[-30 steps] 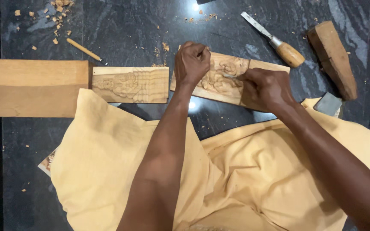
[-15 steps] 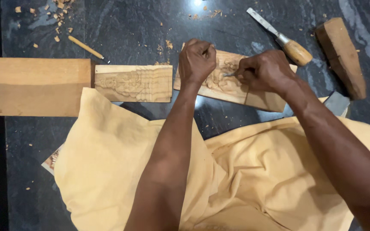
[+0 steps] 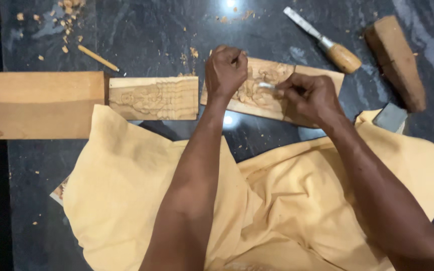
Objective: The person carves a design into a rectangular wooden plank using a chisel and a wooden mallet. They repeatedly strike the chisel to remove wood shavings and refine the pattern.
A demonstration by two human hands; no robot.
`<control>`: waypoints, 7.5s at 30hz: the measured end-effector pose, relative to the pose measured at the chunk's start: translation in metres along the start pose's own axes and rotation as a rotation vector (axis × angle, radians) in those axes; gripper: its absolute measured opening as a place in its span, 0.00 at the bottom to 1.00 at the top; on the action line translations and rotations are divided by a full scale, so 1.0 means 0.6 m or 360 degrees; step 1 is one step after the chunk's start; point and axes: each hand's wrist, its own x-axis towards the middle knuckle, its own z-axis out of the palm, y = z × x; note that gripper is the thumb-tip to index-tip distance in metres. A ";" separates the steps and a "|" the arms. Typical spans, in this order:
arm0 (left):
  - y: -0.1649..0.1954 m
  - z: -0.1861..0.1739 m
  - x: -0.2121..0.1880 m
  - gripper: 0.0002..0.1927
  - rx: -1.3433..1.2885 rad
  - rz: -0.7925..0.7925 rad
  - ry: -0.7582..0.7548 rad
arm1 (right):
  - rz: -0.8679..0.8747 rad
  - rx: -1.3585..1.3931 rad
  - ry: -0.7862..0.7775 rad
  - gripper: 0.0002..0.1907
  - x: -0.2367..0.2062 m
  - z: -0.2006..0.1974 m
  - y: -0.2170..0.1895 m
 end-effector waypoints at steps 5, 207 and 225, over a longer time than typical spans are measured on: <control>-0.010 0.004 0.009 0.06 0.0016 0.0074 0.0034 | -0.0262 -0.0434 0.0063 0.09 0.020 -0.001 -0.003; 0.029 -0.143 0.201 0.46 0.0239 -0.0892 -0.1994 | 0.0255 0.0285 0.1031 0.30 0.054 -0.032 0.127; 0.060 -0.064 0.118 0.75 0.1279 -0.0170 -0.1453 | 0.0641 -0.0121 0.0806 0.31 0.110 -0.016 0.107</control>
